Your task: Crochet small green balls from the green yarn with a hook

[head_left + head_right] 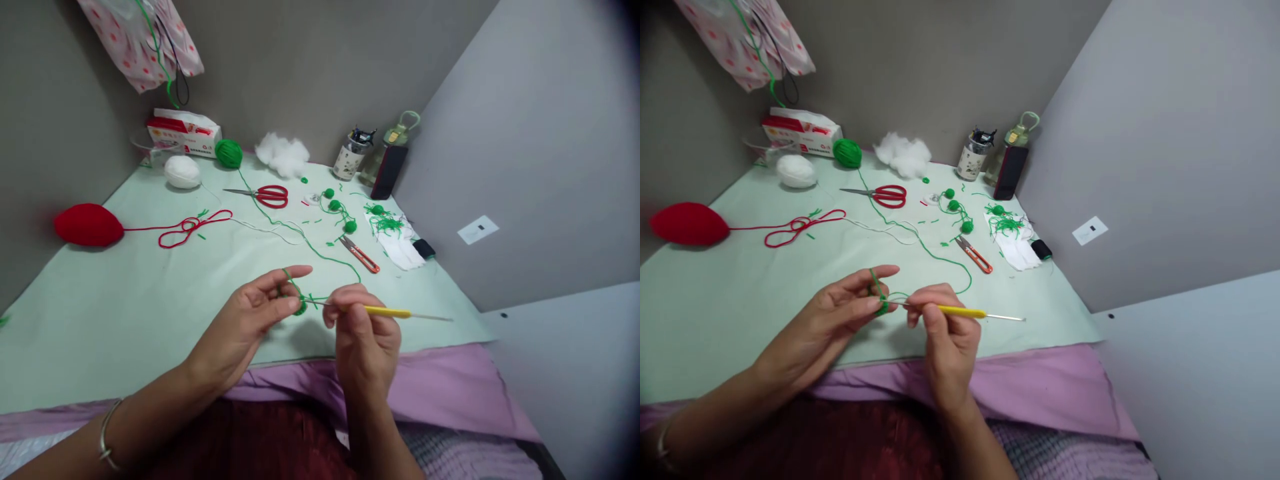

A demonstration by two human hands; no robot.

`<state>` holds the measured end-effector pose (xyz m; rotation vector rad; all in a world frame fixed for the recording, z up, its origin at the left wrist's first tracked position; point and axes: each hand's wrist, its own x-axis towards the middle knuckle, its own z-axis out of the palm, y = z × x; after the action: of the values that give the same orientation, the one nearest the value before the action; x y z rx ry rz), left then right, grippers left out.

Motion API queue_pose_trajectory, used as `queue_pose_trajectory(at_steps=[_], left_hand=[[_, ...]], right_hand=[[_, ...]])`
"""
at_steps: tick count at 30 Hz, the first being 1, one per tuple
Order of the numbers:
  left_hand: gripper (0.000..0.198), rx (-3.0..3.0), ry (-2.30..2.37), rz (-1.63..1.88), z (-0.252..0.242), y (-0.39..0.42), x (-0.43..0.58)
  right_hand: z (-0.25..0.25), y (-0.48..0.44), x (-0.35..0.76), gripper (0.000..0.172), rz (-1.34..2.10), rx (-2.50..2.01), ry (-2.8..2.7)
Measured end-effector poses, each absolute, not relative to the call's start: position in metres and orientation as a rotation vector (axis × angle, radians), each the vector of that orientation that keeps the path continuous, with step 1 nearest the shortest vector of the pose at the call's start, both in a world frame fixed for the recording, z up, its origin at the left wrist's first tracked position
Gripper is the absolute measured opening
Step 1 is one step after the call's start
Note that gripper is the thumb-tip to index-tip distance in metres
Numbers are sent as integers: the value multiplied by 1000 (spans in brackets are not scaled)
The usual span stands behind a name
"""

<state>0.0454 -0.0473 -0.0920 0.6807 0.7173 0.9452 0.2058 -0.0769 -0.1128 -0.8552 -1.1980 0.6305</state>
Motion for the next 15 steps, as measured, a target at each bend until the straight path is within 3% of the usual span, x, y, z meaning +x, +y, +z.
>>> queue_pose_trajectory(at_steps=[15], left_hand=[[51, 801, 737, 941, -98, -49, 44]], right_hand=[[-121, -75, 208, 18, 971, -811, -1051]])
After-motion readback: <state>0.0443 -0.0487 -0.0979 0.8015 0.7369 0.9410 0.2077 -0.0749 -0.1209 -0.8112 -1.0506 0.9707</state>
